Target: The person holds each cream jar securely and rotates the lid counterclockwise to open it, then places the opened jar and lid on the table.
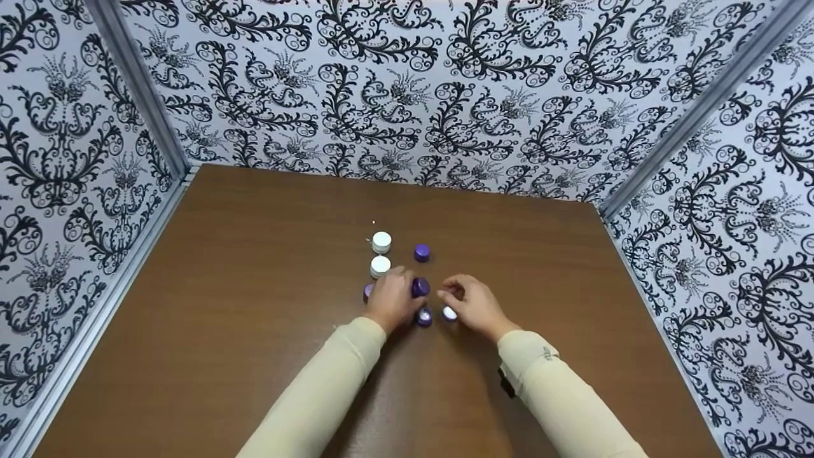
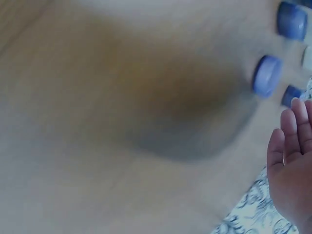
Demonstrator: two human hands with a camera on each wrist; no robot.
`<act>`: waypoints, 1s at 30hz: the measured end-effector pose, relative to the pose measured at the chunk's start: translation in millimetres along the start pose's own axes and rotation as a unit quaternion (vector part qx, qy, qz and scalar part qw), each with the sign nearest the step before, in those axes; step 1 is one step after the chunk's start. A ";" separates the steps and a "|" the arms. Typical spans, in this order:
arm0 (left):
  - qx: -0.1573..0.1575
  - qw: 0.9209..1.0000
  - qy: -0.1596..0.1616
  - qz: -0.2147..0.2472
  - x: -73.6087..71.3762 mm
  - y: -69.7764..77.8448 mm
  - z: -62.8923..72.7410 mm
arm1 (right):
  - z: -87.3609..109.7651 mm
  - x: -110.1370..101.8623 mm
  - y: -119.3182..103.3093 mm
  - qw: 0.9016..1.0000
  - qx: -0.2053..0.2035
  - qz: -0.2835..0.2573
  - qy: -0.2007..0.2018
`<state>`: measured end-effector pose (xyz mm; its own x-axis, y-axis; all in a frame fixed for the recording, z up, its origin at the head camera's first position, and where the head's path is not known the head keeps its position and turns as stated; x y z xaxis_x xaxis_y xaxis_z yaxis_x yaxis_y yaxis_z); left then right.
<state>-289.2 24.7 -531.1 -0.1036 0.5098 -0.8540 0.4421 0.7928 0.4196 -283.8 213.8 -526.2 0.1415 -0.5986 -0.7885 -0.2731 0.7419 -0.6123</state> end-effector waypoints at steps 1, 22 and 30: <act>0.006 1.000 0.004 -0.003 0.4 0.8 0.1 | -2.2 1.1 -4.4 1.000 -0.005 -0.007 -0.003; 0.063 0.998 -0.014 -0.017 -2.8 8.7 0.3 | -11.1 7.6 -23.7 0.999 -0.001 -0.031 -0.020; 0.047 0.999 -0.025 -0.006 -2.3 7.8 0.4 | -9.3 6.2 -24.3 0.999 0.009 -0.036 -0.031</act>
<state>-285.2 29.6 -525.9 -0.0646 0.4815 -0.8740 0.5237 0.7619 0.3811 -285.1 189.3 -515.7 0.2187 -0.6319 -0.7436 -0.2423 0.7030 -0.6686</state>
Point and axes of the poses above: each hand's wrist, its own z-axis away from the middle knuckle, its own x-axis out of the palm, y = z × x, the point moved 3 cm from there along -z, towards the middle knuckle, and after that the axes turned 5 degrees about -y, right-handed, at the moved point
